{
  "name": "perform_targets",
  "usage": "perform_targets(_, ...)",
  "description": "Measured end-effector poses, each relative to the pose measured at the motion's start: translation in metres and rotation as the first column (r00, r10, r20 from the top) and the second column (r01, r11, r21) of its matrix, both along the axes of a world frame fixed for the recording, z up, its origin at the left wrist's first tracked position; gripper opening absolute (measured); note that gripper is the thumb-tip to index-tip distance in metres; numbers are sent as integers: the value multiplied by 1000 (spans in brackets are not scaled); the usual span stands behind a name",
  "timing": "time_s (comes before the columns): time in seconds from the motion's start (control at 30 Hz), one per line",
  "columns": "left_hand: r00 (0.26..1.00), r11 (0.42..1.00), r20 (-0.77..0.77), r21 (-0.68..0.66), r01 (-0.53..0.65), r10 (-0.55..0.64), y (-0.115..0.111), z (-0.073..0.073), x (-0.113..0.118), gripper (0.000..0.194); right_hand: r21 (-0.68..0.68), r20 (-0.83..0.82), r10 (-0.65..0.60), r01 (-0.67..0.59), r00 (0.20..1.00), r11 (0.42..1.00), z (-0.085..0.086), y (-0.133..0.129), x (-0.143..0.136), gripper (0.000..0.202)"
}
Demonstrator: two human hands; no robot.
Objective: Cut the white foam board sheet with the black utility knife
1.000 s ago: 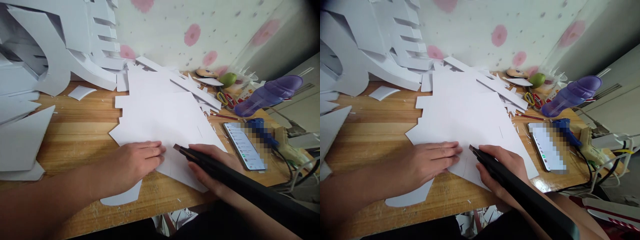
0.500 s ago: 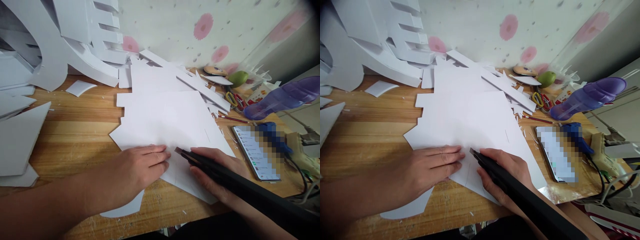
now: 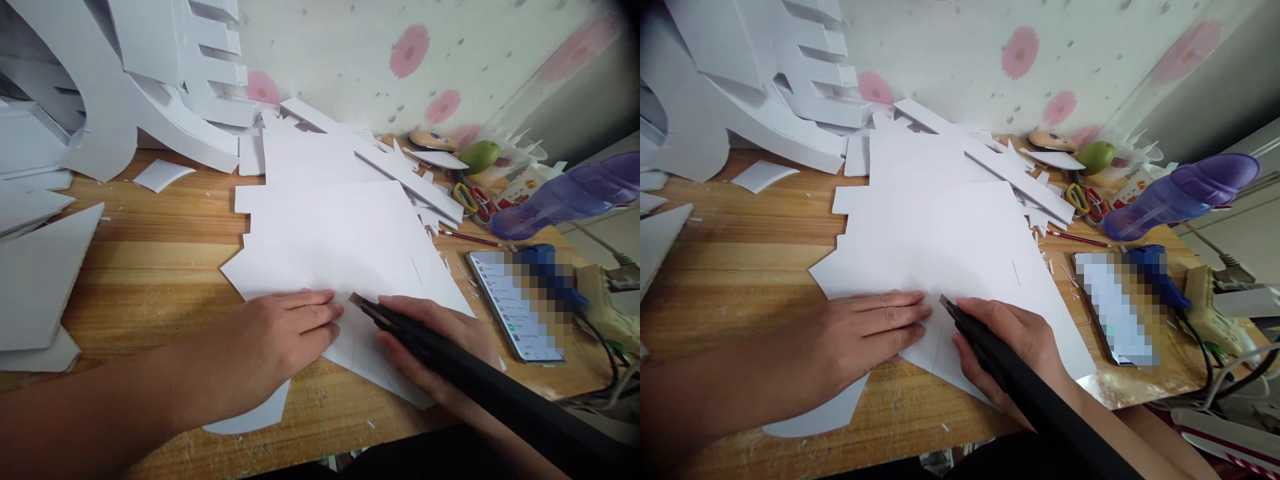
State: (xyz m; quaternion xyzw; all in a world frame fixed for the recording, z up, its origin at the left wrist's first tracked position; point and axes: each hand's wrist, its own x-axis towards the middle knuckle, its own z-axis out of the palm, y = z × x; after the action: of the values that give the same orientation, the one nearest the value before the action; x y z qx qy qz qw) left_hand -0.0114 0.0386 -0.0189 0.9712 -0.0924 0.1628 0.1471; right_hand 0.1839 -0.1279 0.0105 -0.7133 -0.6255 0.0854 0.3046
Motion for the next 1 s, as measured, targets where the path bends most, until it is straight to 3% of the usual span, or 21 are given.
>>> perform_targets(1.0, 1000, 1000, -1, 1, 4, -4, 0, 1, 1, 31, 25, 68, -64, 63, 996, 998, -5, -1, -6, 24)
